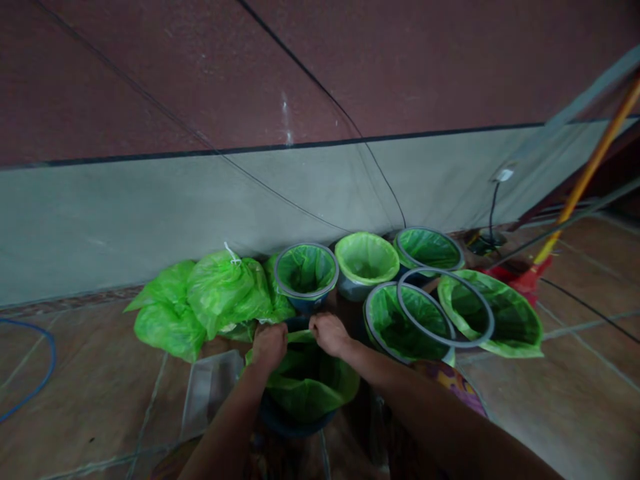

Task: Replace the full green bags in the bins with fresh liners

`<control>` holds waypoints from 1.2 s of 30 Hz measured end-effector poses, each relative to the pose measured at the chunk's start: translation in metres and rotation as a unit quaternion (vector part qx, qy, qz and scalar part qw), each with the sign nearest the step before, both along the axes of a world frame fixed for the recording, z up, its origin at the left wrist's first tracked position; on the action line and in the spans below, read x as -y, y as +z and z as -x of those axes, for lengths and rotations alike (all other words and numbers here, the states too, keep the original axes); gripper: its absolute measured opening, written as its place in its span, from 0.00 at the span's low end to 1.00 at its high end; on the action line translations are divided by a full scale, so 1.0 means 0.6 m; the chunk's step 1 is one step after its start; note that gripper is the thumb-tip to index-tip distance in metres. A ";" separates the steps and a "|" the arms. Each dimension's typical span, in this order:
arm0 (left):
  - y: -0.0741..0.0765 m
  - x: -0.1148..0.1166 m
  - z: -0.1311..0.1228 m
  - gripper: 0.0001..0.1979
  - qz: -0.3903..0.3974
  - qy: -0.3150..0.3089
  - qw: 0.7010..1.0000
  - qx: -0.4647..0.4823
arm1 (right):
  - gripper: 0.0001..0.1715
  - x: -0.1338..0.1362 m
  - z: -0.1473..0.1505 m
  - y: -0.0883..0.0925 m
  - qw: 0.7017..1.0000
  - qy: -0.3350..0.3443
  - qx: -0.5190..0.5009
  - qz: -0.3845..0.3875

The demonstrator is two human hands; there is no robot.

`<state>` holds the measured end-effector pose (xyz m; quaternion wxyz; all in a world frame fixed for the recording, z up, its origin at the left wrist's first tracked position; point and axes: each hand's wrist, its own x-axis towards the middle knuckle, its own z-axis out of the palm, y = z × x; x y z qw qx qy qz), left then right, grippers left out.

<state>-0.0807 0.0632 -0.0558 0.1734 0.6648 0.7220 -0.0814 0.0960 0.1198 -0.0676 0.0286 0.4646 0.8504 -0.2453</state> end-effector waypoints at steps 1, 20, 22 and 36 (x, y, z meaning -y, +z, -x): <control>0.002 -0.002 0.001 0.12 -0.018 0.011 1.000 0.001 | 0.12 -0.003 -0.002 0.001 1.000 -0.017 -0.020 -0.011; -0.020 -0.002 0.035 0.15 -0.020 0.148 0.985 0.085 | 0.12 -0.027 -0.011 -0.018 0.984 -0.120 -0.090 0.092; -0.021 -0.007 0.049 0.15 -0.020 0.159 0.982 0.100 | 0.12 -0.035 -0.011 -0.025 0.979 -0.138 -0.100 0.109; -0.098 -0.026 0.120 0.17 0.036 0.236 0.965 0.107 | 0.15 -0.102 0.044 -0.126 0.977 -0.166 -0.057 0.122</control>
